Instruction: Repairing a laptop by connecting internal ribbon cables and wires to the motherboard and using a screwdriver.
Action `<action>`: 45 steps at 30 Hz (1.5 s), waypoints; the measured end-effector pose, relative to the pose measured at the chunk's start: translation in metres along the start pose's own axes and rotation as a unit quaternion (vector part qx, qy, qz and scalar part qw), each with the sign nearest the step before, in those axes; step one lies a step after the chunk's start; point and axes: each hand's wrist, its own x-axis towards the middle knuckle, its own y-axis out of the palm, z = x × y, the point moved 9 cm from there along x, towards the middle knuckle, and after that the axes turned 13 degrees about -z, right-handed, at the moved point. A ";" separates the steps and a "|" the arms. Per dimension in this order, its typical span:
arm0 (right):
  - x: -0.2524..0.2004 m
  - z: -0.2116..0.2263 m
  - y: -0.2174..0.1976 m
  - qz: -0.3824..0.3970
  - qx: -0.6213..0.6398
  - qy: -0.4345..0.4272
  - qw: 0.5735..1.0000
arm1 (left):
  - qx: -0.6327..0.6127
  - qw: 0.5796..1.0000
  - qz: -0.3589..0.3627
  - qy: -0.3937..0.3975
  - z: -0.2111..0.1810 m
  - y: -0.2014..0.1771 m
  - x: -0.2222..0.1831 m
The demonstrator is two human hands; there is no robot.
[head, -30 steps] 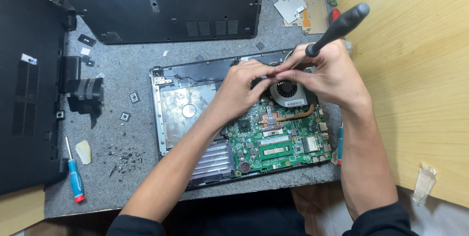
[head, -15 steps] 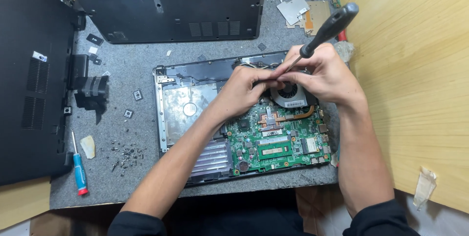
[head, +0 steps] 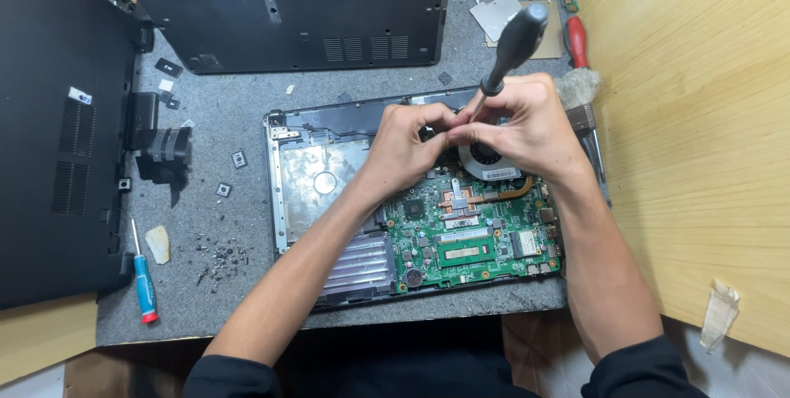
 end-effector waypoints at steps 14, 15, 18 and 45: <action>-0.018 -0.007 -0.007 0.047 -0.061 0.042 0.996 | 0.022 0.996 0.076 -0.034 -0.014 0.006 -0.003; -0.018 -0.011 -0.009 0.041 -0.077 0.046 0.995 | 0.013 0.996 0.078 -0.033 -0.013 0.006 -0.003; -0.016 -0.006 -0.008 0.026 -0.104 0.009 0.994 | 0.029 0.997 0.069 -0.013 -0.008 0.005 -0.003; -0.025 -0.057 -0.078 -0.337 -0.030 0.000 0.941 | 0.250 0.958 0.105 0.096 -0.003 0.008 -0.016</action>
